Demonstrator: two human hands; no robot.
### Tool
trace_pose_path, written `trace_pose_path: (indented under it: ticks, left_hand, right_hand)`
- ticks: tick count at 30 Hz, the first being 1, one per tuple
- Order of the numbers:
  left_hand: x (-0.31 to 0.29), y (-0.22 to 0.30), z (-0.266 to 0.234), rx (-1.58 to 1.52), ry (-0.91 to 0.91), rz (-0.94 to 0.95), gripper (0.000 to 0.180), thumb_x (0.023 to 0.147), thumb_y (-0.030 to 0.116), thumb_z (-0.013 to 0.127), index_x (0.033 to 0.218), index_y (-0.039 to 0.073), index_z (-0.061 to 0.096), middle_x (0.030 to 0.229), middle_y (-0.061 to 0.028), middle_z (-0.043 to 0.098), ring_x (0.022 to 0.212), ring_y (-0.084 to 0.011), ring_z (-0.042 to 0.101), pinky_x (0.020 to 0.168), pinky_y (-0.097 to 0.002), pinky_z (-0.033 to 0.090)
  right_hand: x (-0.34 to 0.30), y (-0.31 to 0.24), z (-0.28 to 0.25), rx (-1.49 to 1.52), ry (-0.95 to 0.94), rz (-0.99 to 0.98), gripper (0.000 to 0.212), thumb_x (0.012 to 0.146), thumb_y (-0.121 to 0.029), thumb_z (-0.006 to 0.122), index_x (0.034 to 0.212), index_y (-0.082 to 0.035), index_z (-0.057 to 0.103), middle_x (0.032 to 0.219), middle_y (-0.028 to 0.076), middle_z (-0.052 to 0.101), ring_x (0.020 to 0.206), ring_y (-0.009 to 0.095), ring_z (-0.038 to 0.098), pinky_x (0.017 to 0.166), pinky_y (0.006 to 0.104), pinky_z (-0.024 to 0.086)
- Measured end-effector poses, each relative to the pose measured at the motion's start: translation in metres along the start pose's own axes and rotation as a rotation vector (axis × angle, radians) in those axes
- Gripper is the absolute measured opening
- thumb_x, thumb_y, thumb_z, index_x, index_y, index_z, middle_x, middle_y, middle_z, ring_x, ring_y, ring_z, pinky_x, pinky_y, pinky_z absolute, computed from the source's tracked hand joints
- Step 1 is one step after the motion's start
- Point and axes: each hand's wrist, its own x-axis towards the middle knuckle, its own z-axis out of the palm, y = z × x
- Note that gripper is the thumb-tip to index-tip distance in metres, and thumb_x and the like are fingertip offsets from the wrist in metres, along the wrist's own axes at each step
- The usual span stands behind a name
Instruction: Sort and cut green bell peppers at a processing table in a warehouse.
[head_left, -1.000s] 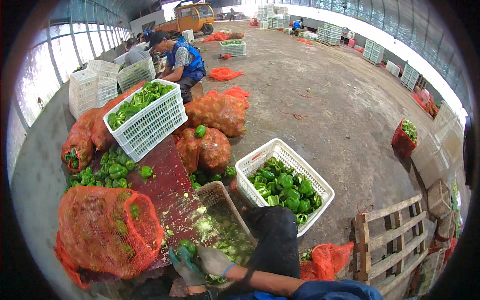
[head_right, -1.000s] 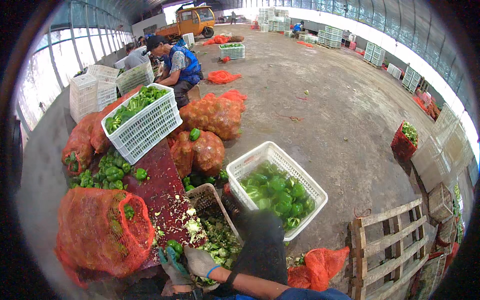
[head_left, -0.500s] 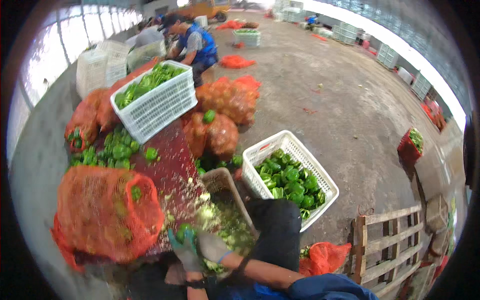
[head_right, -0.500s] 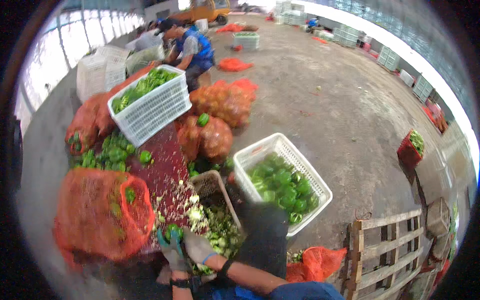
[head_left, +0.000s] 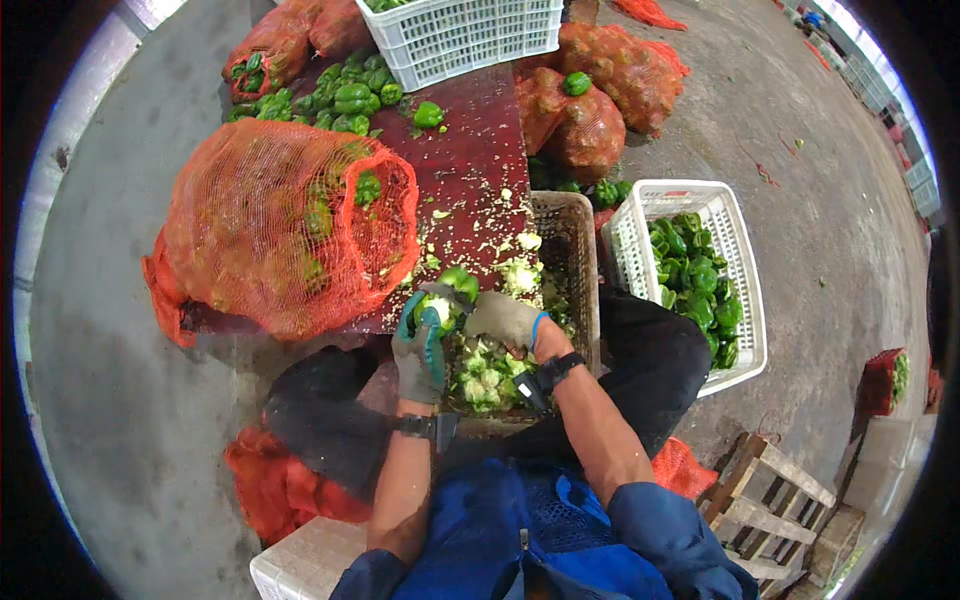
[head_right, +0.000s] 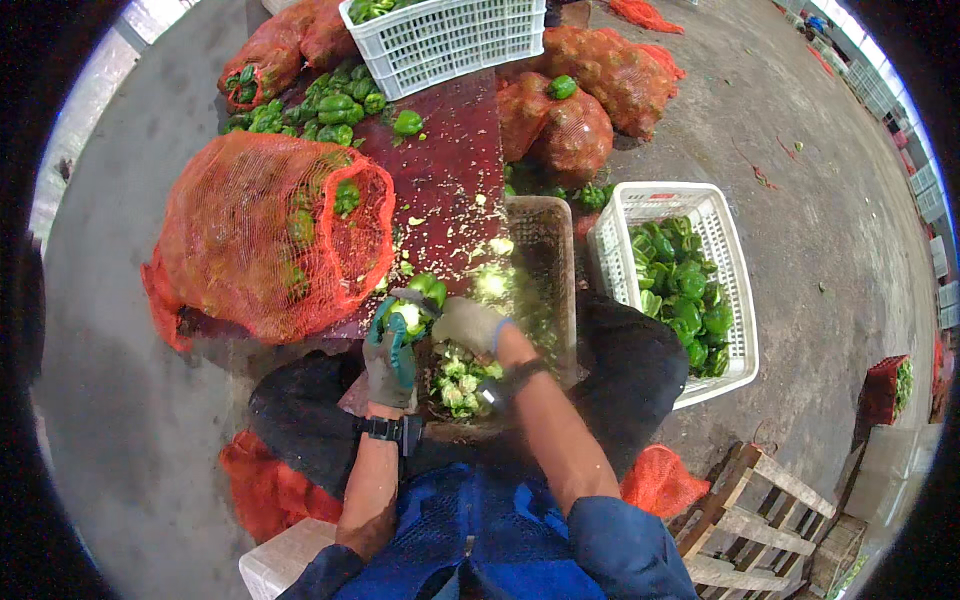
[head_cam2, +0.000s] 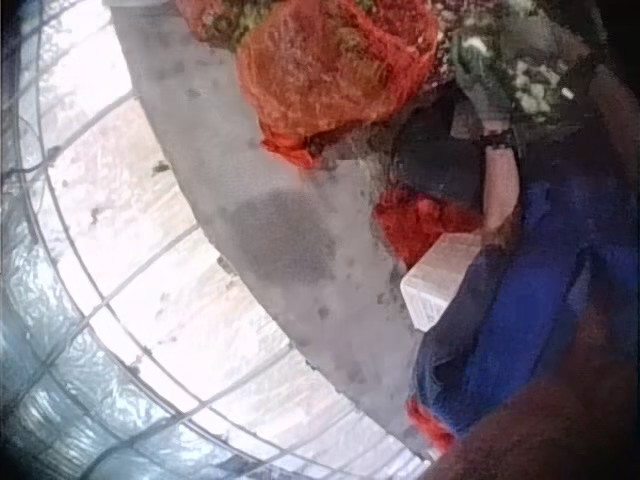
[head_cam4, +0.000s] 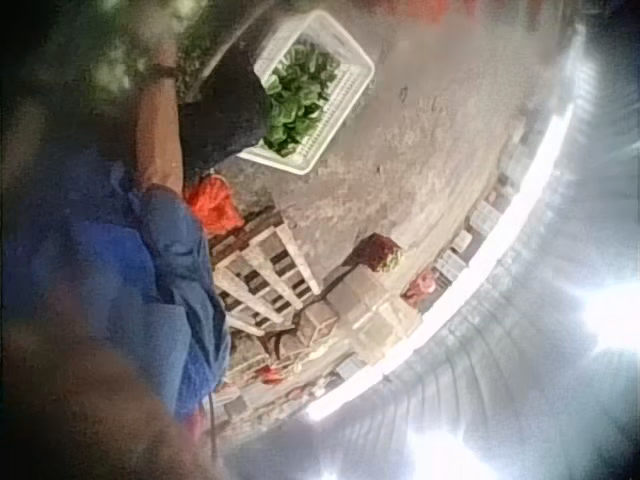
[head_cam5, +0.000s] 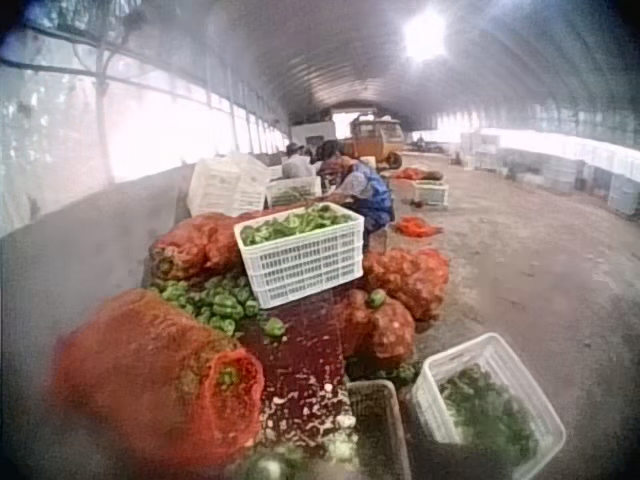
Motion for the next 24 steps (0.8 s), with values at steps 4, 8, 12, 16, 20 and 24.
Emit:
trace_pose_path:
  ticks: [4,8,12,16,20,24]
  left_hand:
    - [-0.006,-0.003,-0.010,-0.442,-0.089,-0.115,0.062,0.106,0.041,0.068,0.152,0.002,0.054,0.134,-0.0134,0.070,0.113,-0.0265,0.072,0.098,-0.0427,0.061]
    - [-0.001,-0.004,0.004,-0.567,-0.088,-0.153,0.054,0.112,0.042,0.057,0.150,0.004,0.056,0.136,-0.0137,0.069,0.117,-0.0263,0.069,0.102,-0.0429,0.058]
    - [-0.009,0.011,0.017,0.171,-0.127,0.092,0.053,0.118,0.041,0.041,0.155,0.005,0.051,0.142,-0.0099,0.064,0.126,-0.0220,0.063,0.110,-0.0384,0.051]
    - [-0.014,-0.003,0.013,-0.085,-0.052,-0.026,0.065,0.113,0.052,0.049,0.156,0.003,0.046,0.144,-0.0106,0.059,0.126,-0.0219,0.060,0.105,-0.0406,0.053]
    - [-0.025,0.007,0.011,0.344,-0.162,0.132,0.069,0.114,0.054,0.045,0.158,0.000,0.043,0.151,-0.0132,0.055,0.131,-0.0252,0.058,0.112,-0.0413,0.049]
    - [-0.024,0.009,0.021,0.546,-0.219,0.324,0.060,0.114,0.045,0.045,0.154,0.002,0.049,0.149,-0.0126,0.057,0.133,-0.0257,0.058,0.112,-0.0421,0.049]
  right_hand:
    - [0.016,-0.004,0.000,0.299,0.085,0.127,0.023,0.095,-0.018,0.064,0.091,0.003,0.072,0.061,0.009,0.061,0.043,0.022,0.055,0.039,0.0433,0.041]
    - [0.030,0.013,0.012,-0.006,0.446,-0.152,0.030,0.095,-0.021,0.065,0.102,0.007,0.072,0.086,0.021,0.072,0.080,0.032,0.072,0.075,0.0477,0.059]
    - [-0.022,-0.012,0.020,0.001,0.476,-0.291,0.042,0.093,-0.023,0.070,0.125,0.004,0.069,0.105,0.028,0.075,0.092,0.040,0.075,0.087,0.0494,0.061]
    - [-0.019,-0.004,0.048,-0.015,0.551,-0.383,0.051,0.090,-0.030,0.077,0.129,0.003,0.069,0.100,0.028,0.075,0.091,0.041,0.074,0.084,0.0507,0.060]
    - [-0.017,0.015,0.061,0.037,0.551,-0.350,0.059,0.089,-0.032,0.079,0.137,0.001,0.066,0.107,0.026,0.076,0.097,0.039,0.076,0.086,0.0492,0.059]
    - [-0.022,0.021,0.059,0.038,0.587,-0.408,0.051,0.091,-0.024,0.075,0.133,0.002,0.065,0.106,0.027,0.075,0.095,0.040,0.074,0.086,0.0488,0.059]
